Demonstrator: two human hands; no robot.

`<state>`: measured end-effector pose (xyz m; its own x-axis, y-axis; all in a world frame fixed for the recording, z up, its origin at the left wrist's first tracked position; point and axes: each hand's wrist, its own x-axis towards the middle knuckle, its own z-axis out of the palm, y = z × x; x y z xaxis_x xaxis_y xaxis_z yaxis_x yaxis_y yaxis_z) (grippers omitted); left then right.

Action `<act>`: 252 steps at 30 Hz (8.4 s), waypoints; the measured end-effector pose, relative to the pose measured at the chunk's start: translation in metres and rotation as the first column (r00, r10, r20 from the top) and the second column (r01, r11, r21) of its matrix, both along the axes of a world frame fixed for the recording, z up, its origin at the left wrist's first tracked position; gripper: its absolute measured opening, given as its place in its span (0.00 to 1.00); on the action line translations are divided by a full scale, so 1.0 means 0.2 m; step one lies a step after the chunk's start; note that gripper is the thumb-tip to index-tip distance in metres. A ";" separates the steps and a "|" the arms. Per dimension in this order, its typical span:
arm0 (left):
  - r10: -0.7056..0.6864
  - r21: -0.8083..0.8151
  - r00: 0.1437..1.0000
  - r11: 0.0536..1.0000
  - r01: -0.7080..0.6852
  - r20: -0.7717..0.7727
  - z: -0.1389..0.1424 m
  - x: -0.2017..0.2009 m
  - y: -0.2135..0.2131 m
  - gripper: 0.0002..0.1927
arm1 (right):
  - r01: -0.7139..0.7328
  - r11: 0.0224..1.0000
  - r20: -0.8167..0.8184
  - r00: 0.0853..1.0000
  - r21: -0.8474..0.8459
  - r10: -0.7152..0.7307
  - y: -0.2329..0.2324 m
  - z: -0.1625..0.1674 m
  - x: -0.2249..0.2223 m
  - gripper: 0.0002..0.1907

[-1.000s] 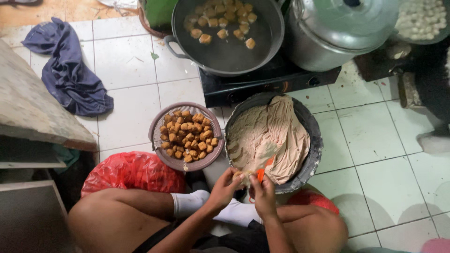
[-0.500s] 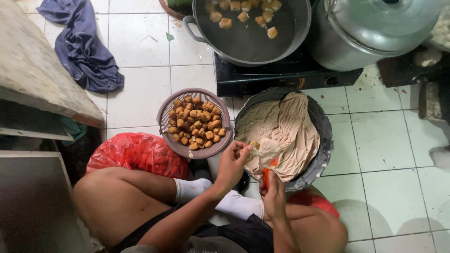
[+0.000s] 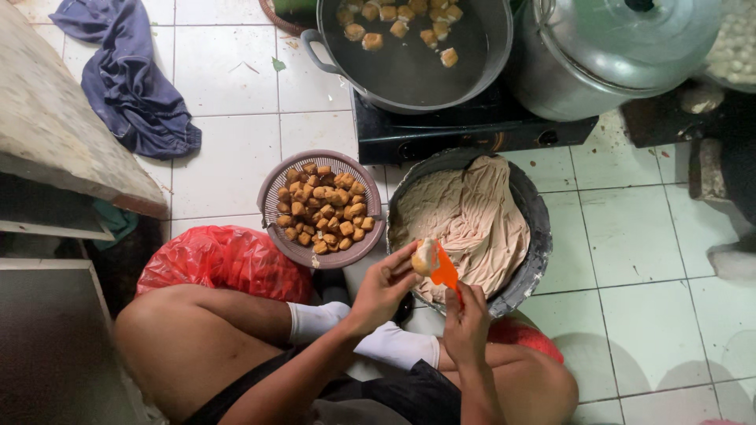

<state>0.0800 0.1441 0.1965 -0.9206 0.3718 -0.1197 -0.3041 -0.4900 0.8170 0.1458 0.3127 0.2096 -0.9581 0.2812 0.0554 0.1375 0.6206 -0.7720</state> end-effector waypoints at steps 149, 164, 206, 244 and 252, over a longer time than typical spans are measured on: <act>0.039 0.075 0.993 0.996 -0.048 0.108 -0.13 0.17 -0.05 0.18 | 0.047 0.938 0.180 0.984 -0.344 0.016 -0.22 -0.14 0.16 0.21; 0.050 -0.028 0.995 0.998 -0.047 0.089 -0.02 0.11 -0.17 0.25 | 0.034 0.989 -0.128 0.992 0.142 -0.015 -0.10 -0.02 0.14 0.13; 0.220 -0.074 0.920 0.976 -0.207 0.323 -0.14 -1.05 0.09 0.36 | 0.390 0.491 0.394 0.914 -0.779 -0.100 0.36 -0.43 0.17 0.18; -0.334 -0.955 0.924 -0.160 -0.248 -0.184 -1.23 -0.50 -0.53 0.19 | 0.327 0.687 0.515 0.853 -0.649 0.080 0.24 -0.56 0.24 0.19; -0.243 -0.977 0.947 0.076 -0.199 -0.211 -1.11 -0.44 -0.66 0.15 | 0.305 0.347 0.322 0.947 -0.887 -0.009 0.14 -0.49 0.27 0.08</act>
